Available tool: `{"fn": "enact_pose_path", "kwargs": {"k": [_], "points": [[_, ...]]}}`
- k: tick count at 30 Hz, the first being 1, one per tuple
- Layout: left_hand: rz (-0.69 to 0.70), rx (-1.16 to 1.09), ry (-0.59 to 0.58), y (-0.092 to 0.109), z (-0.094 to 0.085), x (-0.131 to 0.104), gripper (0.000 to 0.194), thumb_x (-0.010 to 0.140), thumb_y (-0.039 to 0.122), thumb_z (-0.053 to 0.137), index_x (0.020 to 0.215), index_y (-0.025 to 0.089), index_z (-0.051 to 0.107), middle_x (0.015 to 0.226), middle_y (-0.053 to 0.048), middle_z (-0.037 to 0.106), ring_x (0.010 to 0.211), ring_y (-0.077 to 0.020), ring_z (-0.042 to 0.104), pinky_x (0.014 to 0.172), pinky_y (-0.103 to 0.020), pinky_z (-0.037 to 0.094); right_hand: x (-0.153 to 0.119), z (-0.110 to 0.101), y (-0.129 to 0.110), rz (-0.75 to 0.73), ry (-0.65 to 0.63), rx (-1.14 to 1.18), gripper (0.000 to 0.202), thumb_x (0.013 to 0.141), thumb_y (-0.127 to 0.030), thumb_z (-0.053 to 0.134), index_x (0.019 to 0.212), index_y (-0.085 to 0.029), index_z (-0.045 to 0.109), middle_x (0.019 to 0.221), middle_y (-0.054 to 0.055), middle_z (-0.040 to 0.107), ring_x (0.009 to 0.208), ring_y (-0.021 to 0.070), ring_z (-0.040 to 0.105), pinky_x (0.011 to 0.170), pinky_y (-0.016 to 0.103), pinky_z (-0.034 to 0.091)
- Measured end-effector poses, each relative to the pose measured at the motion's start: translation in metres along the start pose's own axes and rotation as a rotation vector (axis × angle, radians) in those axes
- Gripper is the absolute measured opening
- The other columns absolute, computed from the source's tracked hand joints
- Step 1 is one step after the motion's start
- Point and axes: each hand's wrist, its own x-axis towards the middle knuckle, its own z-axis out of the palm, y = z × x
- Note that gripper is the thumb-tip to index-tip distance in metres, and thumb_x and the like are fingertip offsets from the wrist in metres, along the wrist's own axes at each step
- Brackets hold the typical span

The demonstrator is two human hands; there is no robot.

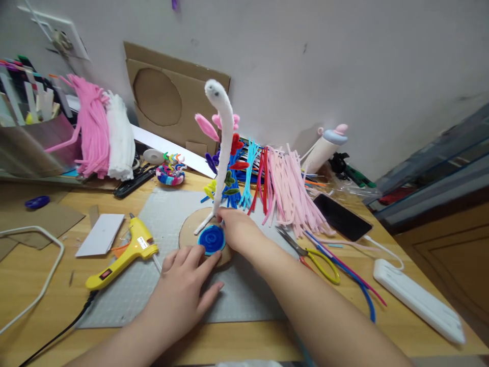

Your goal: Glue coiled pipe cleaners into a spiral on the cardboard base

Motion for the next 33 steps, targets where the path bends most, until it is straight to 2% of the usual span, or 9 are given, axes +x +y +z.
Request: {"fn": "enact_pose_path", "kwargs": {"k": [7,11,17,23,27,29,33], "points": [[0.013,0.054,0.023,0.006,0.001,0.01,0.05,0.083,0.048,0.056,0.129,0.028,0.05,0.114,-0.008,0.055,0.107,-0.0306,0.045,0.093,-0.048,0.032,-0.001,-0.003,-0.001,0.047,-0.03,-0.063,0.022,0.078,-0.011,0.052,0.095,-0.019,0.065,0.094,0.007,0.068,0.086,0.0198,0.061,0.07,0.026,0.04],[0.014,0.08,0.049,0.01,0.0,0.02,0.056,0.082,0.051,0.056,0.131,0.026,0.048,0.115,-0.009,0.056,0.107,-0.0303,0.045,0.093,-0.047,0.032,0.003,-0.005,-0.005,0.071,-0.069,-0.097,0.017,0.076,-0.009,0.054,0.086,-0.015,0.067,0.09,0.011,0.067,0.084,0.0212,0.06,0.069,0.027,0.039],[-0.024,0.079,0.054,0.012,-0.002,0.03,0.051,0.081,0.051,0.058,0.124,0.024,0.054,0.115,-0.01,0.055,0.107,-0.0307,0.045,0.093,-0.047,0.033,0.003,-0.008,-0.015,0.011,-0.1,-0.038,0.014,0.077,-0.009,0.055,0.084,-0.015,0.067,0.093,0.01,0.066,0.087,0.021,0.059,0.072,0.028,0.039],[-0.051,0.076,0.04,0.009,-0.001,0.03,0.051,0.081,0.053,0.057,0.123,0.024,0.055,0.112,-0.01,0.055,0.105,-0.0309,0.045,0.091,-0.047,0.035,0.004,-0.012,-0.014,0.091,-0.075,0.183,0.023,0.076,-0.007,0.057,0.095,-0.017,0.066,0.099,0.008,0.067,0.093,0.0202,0.06,0.079,0.028,0.042],[-0.047,0.067,0.046,0.008,0.0,0.03,0.056,0.081,0.054,0.055,0.129,0.026,0.051,0.111,-0.009,0.055,0.105,-0.0307,0.045,0.091,-0.047,0.035,0.001,-0.018,-0.007,0.217,-0.132,0.45,0.03,0.085,-0.006,0.04,0.099,-0.013,0.065,0.083,0.006,0.071,0.066,0.0138,0.065,0.059,0.023,0.048],[-0.042,0.055,0.051,0.008,0.0,0.03,0.056,0.082,0.054,0.055,0.13,0.027,0.05,0.111,-0.009,0.054,0.105,-0.0305,0.045,0.091,-0.047,0.035,-0.001,-0.019,-0.002,0.263,-0.16,0.58,0.035,0.085,-0.003,0.034,0.1,-0.012,0.065,0.083,0.007,0.072,0.06,0.0113,0.065,0.052,0.02,0.047],[-0.034,0.046,0.059,0.008,0.0,0.031,0.051,0.083,0.051,0.055,0.127,0.026,0.053,0.111,-0.01,0.054,0.105,-0.0304,0.046,0.091,-0.048,0.034,-0.001,-0.018,0.008,0.312,-0.141,0.744,0.028,0.08,-0.002,0.046,0.092,-0.013,0.068,0.079,0.004,0.073,0.056,0.0091,0.061,0.052,0.018,0.047]]}}
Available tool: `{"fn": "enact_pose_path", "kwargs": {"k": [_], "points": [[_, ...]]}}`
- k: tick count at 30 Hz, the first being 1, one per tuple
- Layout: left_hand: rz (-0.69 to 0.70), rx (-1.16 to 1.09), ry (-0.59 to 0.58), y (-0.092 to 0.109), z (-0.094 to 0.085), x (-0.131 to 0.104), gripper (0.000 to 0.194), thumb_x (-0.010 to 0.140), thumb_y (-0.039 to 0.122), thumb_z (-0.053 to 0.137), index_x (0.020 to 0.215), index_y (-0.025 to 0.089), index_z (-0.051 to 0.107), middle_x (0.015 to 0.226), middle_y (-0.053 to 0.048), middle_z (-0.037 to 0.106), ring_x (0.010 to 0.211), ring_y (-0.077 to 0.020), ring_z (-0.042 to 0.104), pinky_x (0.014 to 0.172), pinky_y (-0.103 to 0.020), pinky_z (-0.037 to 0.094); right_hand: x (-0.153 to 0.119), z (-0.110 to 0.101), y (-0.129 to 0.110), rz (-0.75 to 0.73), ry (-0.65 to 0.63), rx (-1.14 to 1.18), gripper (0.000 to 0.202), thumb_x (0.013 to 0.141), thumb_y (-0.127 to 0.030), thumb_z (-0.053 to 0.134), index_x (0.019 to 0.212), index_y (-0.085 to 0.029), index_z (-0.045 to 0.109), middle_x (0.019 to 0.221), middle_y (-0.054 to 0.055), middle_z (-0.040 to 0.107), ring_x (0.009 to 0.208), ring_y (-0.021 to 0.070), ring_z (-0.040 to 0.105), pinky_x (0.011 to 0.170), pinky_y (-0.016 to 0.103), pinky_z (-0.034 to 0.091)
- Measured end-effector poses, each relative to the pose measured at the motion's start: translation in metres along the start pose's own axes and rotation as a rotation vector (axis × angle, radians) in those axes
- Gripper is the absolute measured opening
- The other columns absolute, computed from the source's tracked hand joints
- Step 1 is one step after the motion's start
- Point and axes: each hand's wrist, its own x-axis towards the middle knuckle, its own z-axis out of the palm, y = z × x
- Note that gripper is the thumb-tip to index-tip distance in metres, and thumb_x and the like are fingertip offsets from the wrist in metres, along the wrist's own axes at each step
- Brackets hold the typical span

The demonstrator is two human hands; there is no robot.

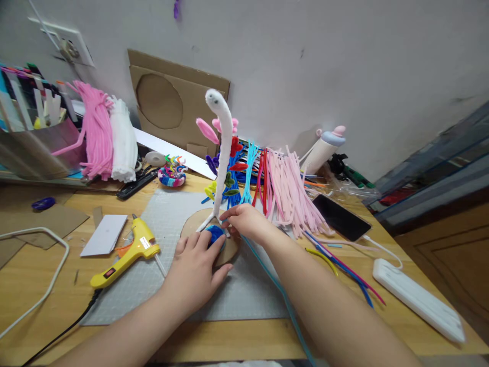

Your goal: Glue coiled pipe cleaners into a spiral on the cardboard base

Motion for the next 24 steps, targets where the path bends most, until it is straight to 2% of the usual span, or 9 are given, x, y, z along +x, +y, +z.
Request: {"fn": "enact_pose_path", "kwargs": {"k": [4,7,10,13,16,19,22,24], "points": [[-0.007,-0.011,0.009,0.001,-0.003,0.001,0.047,0.083,0.048,0.056,0.123,0.024,0.055,0.109,-0.01,0.055,0.104,-0.0306,0.047,0.089,-0.048,0.035,0.005,0.001,0.005,0.02,0.032,0.092,0.02,0.079,-0.004,0.052,0.087,-0.014,0.067,0.073,0.002,0.073,0.049,0.0071,0.056,0.044,0.016,0.042],[0.035,-0.04,0.037,0.001,-0.006,0.002,0.047,0.084,0.036,0.056,0.129,0.027,0.049,0.113,-0.009,0.055,0.105,-0.0289,0.047,0.089,-0.046,0.037,0.007,0.003,0.005,0.048,0.028,0.134,0.014,0.082,-0.009,0.053,0.085,-0.013,0.065,0.076,0.005,0.073,0.044,0.0068,0.054,0.036,0.015,0.036],[0.226,-0.027,0.052,0.005,-0.006,0.003,0.053,0.083,0.019,0.056,0.133,0.034,0.043,0.118,-0.005,0.055,0.106,-0.0248,0.048,0.09,-0.041,0.037,0.006,0.003,0.004,0.063,0.011,0.155,0.016,0.085,-0.008,0.05,0.089,-0.013,0.064,0.08,0.007,0.073,0.046,0.0083,0.058,0.036,0.016,0.039],[0.409,0.051,0.052,0.009,-0.004,0.005,0.035,0.085,0.016,0.053,0.118,0.03,0.056,0.111,-0.004,0.059,0.102,-0.0227,0.051,0.086,-0.038,0.04,0.005,0.006,0.002,0.052,0.007,0.141,0.022,0.083,-0.003,0.046,0.095,-0.01,0.063,0.084,0.009,0.073,0.052,0.0105,0.063,0.039,0.018,0.044],[0.447,0.098,0.064,0.009,-0.006,0.007,0.016,0.087,0.016,0.05,0.096,0.02,0.063,0.104,-0.005,0.062,0.099,-0.0227,0.053,0.086,-0.037,0.042,0.005,0.009,0.004,-0.009,0.042,0.089,0.026,0.082,-0.002,0.048,0.103,-0.009,0.062,0.083,0.008,0.073,0.055,0.0118,0.065,0.046,0.02,0.049],[0.415,0.101,0.109,0.0,-0.011,0.003,0.02,0.086,0.013,0.05,0.099,0.019,0.064,0.109,-0.007,0.063,0.102,-0.0233,0.054,0.088,-0.038,0.042,0.003,0.01,0.012,-0.128,0.136,0.002,0.03,0.082,-0.004,0.05,0.109,-0.012,0.062,0.083,0.006,0.072,0.06,0.0125,0.066,0.055,0.022,0.052],[0.393,0.09,0.212,-0.016,-0.018,-0.005,0.027,0.086,0.009,0.049,0.104,0.02,0.065,0.117,-0.006,0.064,0.111,-0.0233,0.054,0.091,-0.039,0.042,-0.007,0.008,0.025,-0.272,0.265,-0.096,0.031,0.085,-0.008,0.046,0.11,-0.015,0.062,0.097,0.007,0.071,0.084,0.0152,0.067,0.076,0.028,0.052],[0.365,0.083,0.245,-0.025,-0.02,-0.01,0.028,0.085,0.008,0.049,0.103,0.02,0.066,0.117,-0.006,0.066,0.11,-0.0233,0.057,0.089,-0.039,0.044,-0.019,0.007,0.034,-0.37,0.314,-0.167,0.03,0.086,-0.011,0.046,0.108,-0.017,0.065,0.108,0.008,0.068,0.102,0.0174,0.062,0.091,0.033,0.046]]}}
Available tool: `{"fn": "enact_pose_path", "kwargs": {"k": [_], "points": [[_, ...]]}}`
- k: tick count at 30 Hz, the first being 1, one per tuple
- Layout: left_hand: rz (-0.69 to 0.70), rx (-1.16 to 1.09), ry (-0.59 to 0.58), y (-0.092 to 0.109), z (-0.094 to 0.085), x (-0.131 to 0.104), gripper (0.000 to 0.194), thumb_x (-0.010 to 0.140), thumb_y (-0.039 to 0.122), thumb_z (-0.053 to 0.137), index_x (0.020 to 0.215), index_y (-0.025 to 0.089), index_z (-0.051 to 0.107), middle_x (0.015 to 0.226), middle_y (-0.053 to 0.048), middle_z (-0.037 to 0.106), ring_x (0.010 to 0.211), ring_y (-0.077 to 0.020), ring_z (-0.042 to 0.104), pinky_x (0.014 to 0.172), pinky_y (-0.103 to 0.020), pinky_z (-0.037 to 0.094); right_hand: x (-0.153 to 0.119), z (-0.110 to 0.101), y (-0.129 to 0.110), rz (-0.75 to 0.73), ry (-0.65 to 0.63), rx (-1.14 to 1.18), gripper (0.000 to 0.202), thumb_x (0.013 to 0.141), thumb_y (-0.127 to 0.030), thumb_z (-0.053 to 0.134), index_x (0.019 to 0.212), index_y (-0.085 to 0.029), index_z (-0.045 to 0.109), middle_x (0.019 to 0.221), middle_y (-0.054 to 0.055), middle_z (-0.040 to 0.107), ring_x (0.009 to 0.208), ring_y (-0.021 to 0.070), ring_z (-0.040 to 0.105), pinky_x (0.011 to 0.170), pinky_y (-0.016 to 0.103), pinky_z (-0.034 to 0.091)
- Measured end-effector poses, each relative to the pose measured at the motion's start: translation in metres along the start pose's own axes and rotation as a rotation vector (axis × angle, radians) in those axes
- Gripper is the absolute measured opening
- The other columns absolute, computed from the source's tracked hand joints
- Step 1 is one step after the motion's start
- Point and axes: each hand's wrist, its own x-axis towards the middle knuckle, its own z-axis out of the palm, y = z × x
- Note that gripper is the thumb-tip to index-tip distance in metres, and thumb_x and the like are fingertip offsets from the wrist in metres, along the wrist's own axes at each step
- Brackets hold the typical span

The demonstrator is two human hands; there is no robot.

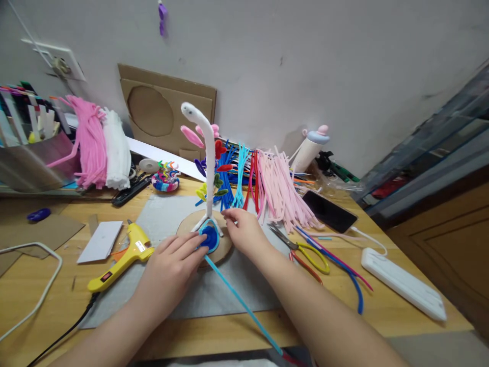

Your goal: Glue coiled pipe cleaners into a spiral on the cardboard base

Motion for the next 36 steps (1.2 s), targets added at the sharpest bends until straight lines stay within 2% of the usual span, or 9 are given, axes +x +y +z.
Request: {"fn": "enact_pose_path", "kwargs": {"k": [3,7,13,20,30,36], "points": [[-0.06,0.001,-0.015,-0.008,-0.001,-0.007,0.024,0.086,0.009,0.05,0.101,0.019,0.066,0.113,-0.006,0.068,0.106,-0.0243,0.06,0.086,-0.04,0.047,-0.024,-0.001,0.0,-0.137,-0.023,-0.075,0.027,0.087,-0.015,0.05,0.106,-0.019,0.068,0.117,0.009,0.065,0.114,0.0206,0.054,0.103,0.039,0.034],[-0.096,-0.035,-0.008,-0.015,0.004,-0.011,0.023,0.087,0.012,0.05,0.103,0.018,0.065,0.113,-0.008,0.068,0.104,-0.0236,0.062,0.084,-0.039,0.05,-0.047,0.007,-0.005,-0.288,-0.11,-0.282,0.033,0.091,-0.02,0.047,0.122,-0.023,0.06,0.128,0.008,0.059,0.123,0.0221,0.047,0.109,0.051,0.014],[-0.131,-0.065,0.012,-0.024,0.009,-0.018,0.024,0.089,0.016,0.048,0.106,0.017,0.065,0.115,-0.009,0.068,0.104,-0.0248,0.062,0.085,-0.042,0.051,-0.051,0.017,-0.009,-0.327,-0.163,-0.466,0.04,0.095,-0.025,0.04,0.135,-0.021,0.046,0.14,0.008,0.049,0.132,0.0209,0.037,0.111,0.052,0.0],[-0.135,-0.059,0.01,-0.028,0.011,-0.02,0.025,0.089,0.016,0.047,0.105,0.018,0.066,0.115,-0.009,0.068,0.105,-0.0245,0.063,0.086,-0.042,0.051,-0.042,0.022,-0.011,-0.321,-0.191,-0.475,0.042,0.096,-0.025,0.036,0.137,-0.02,0.043,0.144,0.007,0.044,0.136,0.0211,0.031,0.112,0.054,-0.003],[-0.134,-0.06,0.007,-0.022,0.005,-0.02,0.026,0.085,0.01,0.045,0.098,0.019,0.066,0.11,-0.007,0.07,0.102,-0.0244,0.063,0.086,-0.041,0.048,-0.03,0.021,-0.01,-0.326,-0.165,-0.389,0.038,0.095,-0.021,0.036,0.132,-0.02,0.048,0.135,0.008,0.053,0.132,0.0221,0.037,0.111,0.055,-0.004],[-0.157,-0.1,-0.005,-0.021,0.005,-0.021,0.024,0.086,0.01,0.046,0.096,0.018,0.066,0.11,-0.006,0.07,0.105,-0.0234,0.06,0.091,-0.041,0.044,-0.026,0.025,-0.013,-0.341,-0.149,-0.444,0.038,0.094,-0.022,0.04,0.13,-0.025,0.049,0.13,0.006,0.055,0.127,0.0227,0.04,0.11,0.056,-0.006]]}}
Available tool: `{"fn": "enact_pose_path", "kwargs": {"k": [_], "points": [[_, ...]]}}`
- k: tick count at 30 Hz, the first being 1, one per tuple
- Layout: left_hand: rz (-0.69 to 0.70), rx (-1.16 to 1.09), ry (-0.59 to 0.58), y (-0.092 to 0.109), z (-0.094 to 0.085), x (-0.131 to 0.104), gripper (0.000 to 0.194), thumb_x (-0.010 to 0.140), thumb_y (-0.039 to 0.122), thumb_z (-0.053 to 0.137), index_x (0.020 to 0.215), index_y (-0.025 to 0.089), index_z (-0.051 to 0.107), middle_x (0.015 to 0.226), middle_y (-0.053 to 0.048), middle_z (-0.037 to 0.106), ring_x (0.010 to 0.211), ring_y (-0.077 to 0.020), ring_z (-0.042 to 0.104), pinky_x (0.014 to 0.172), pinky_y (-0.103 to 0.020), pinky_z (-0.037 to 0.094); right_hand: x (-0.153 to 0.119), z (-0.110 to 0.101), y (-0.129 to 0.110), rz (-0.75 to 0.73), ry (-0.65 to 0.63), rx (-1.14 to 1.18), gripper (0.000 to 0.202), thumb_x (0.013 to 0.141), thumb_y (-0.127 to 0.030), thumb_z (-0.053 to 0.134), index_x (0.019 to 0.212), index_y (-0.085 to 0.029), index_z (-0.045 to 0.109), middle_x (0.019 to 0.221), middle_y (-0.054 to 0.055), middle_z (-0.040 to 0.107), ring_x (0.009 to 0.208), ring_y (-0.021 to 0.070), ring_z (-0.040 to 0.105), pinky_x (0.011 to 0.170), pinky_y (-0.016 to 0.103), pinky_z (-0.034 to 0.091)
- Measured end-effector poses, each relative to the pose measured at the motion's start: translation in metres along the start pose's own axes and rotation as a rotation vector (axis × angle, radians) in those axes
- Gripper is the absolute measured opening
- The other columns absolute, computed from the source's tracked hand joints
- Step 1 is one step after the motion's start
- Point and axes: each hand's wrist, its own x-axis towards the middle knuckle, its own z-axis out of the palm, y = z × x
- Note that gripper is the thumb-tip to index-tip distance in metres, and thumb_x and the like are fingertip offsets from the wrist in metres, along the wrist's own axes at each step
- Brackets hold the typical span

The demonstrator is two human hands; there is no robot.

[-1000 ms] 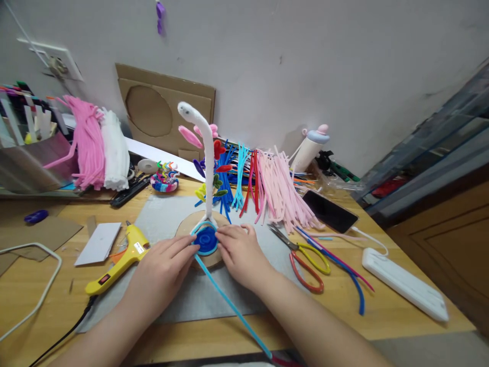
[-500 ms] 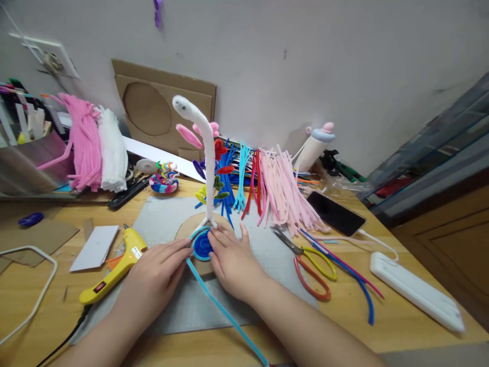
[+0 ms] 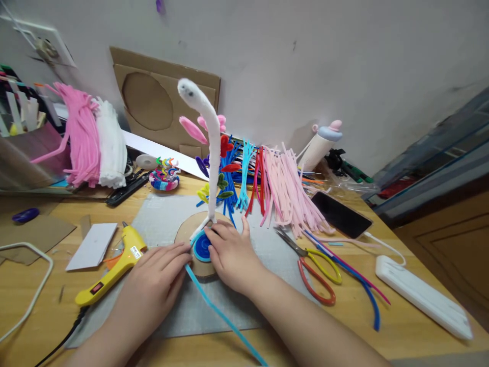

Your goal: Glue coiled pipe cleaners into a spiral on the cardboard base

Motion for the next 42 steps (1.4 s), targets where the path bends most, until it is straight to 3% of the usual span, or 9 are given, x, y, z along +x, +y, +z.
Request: {"fn": "enact_pose_path", "kwargs": {"k": [13,27,42], "points": [[-0.021,-0.015,0.039,0.001,0.0,-0.005,0.021,0.087,0.012,0.046,0.094,0.017,0.065,0.097,-0.006,0.067,0.092,-0.0232,0.056,0.085,-0.04,0.04,0.002,0.002,-0.006,-0.047,0.016,-0.054,0.037,0.093,-0.02,0.042,0.127,-0.032,0.053,0.13,0.001,0.055,0.129,0.0228,0.037,0.109,0.057,-0.011],[0.003,-0.087,0.021,0.008,0.006,-0.008,0.02,0.087,0.011,0.047,0.096,0.018,0.064,0.098,-0.004,0.068,0.092,-0.0219,0.056,0.086,-0.038,0.039,-0.001,0.002,-0.004,-0.054,-0.016,-0.046,0.038,0.091,-0.023,0.045,0.125,-0.038,0.054,0.133,-0.002,0.051,0.129,0.0231,0.035,0.109,0.058,-0.01],[0.026,-0.116,0.051,0.011,0.009,-0.006,0.013,0.089,0.016,0.052,0.095,0.018,0.063,0.097,-0.003,0.069,0.088,-0.0201,0.057,0.084,-0.036,0.039,-0.007,0.0,-0.002,-0.087,-0.061,-0.07,0.033,0.094,-0.034,0.044,0.123,-0.041,0.056,0.14,0.002,0.045,0.135,0.0264,0.028,0.107,0.06,-0.008]]}}
